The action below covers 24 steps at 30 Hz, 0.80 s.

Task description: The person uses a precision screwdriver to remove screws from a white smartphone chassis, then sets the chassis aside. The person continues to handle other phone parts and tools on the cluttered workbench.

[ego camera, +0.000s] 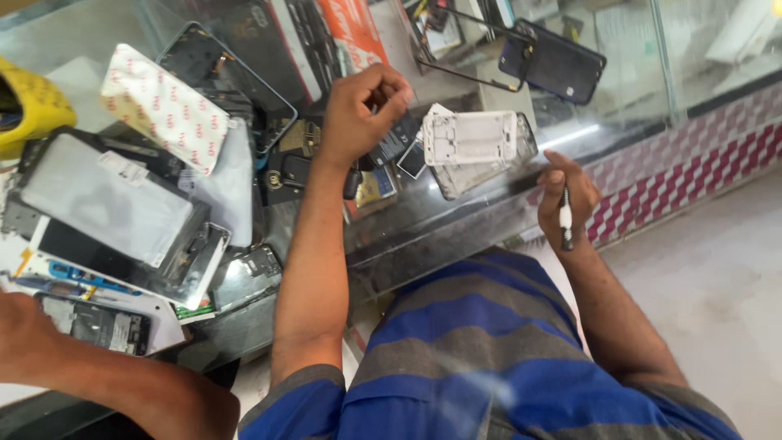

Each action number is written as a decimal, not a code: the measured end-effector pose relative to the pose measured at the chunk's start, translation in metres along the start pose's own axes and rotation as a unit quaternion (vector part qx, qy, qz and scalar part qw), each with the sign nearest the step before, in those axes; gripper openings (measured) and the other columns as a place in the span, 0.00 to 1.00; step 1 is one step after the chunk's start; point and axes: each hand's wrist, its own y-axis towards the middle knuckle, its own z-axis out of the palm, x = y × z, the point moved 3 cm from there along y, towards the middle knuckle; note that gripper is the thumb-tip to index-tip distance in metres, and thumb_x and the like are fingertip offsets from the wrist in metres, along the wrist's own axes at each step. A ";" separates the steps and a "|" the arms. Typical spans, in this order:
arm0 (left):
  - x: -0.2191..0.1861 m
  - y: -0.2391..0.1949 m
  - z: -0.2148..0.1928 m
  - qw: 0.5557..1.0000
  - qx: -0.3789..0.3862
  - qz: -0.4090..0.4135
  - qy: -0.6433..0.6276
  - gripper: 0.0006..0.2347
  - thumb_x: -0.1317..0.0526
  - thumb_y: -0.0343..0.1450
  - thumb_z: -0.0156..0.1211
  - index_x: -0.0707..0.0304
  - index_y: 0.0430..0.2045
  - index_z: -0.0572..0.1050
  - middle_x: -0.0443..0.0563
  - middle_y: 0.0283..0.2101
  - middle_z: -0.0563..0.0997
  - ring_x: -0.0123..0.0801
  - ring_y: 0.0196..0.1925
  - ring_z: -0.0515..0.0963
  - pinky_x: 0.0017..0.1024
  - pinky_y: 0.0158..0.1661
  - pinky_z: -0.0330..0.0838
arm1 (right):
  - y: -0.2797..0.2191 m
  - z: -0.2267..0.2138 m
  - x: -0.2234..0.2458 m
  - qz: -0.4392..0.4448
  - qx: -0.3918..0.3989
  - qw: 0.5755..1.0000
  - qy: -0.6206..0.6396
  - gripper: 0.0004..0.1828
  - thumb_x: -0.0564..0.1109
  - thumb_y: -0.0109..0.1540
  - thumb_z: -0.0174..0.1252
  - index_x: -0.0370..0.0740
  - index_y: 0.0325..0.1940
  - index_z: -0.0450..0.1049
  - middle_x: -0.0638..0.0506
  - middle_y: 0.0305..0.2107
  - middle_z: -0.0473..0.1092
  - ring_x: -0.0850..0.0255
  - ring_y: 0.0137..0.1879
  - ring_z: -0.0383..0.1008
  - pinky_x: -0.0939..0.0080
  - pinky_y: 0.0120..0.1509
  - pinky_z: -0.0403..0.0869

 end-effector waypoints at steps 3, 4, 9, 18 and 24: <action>-0.008 -0.004 -0.001 0.993 -0.027 0.049 0.101 0.06 0.66 0.74 0.68 0.69 0.28 0.79 0.47 0.20 0.72 0.20 0.22 0.68 0.24 0.26 0.61 | -0.004 -0.002 -0.006 0.081 -0.010 0.994 0.073 0.31 0.60 0.79 0.37 0.31 0.55 0.77 0.50 0.27 0.70 0.62 0.34 0.73 0.62 0.39 0.70; -0.010 -0.005 0.001 0.994 -0.013 0.059 0.095 0.07 0.66 0.74 0.68 0.68 0.26 0.79 0.46 0.18 0.71 0.20 0.21 0.67 0.24 0.25 0.59 | -0.004 -0.002 -0.007 0.088 -0.023 0.991 0.100 0.33 0.61 0.78 0.37 0.31 0.54 0.77 0.49 0.28 0.69 0.63 0.33 0.72 0.62 0.37 0.68; -0.019 -0.011 0.021 0.990 0.081 0.040 0.109 0.05 0.64 0.73 0.71 0.63 0.29 0.80 0.44 0.15 0.67 0.23 0.18 0.64 0.26 0.24 0.55 | 0.002 -0.002 -0.010 0.108 -0.035 0.973 0.199 0.33 0.62 0.78 0.38 0.29 0.54 0.77 0.48 0.33 0.70 0.65 0.35 0.71 0.65 0.36 0.65; -0.027 -0.005 0.030 0.984 0.103 0.059 0.131 0.19 0.63 0.69 0.74 0.59 0.53 0.75 0.42 0.14 0.65 0.26 0.15 0.64 0.27 0.26 0.59 | 0.009 0.000 -0.008 0.178 -0.012 0.958 0.226 0.11 0.45 0.76 0.53 0.33 0.54 0.65 0.50 0.34 0.75 0.72 0.33 0.67 0.71 0.37 0.66; -0.016 -0.008 0.032 0.950 0.050 0.144 0.272 0.13 0.55 0.68 0.78 0.56 0.39 0.79 0.41 0.15 0.68 0.28 0.17 0.68 0.31 0.31 0.72 | 0.008 0.004 -0.018 0.045 0.000 0.997 0.068 0.08 0.41 0.77 0.55 0.32 0.51 0.73 0.45 0.38 0.78 0.64 0.42 0.80 0.67 0.46 0.77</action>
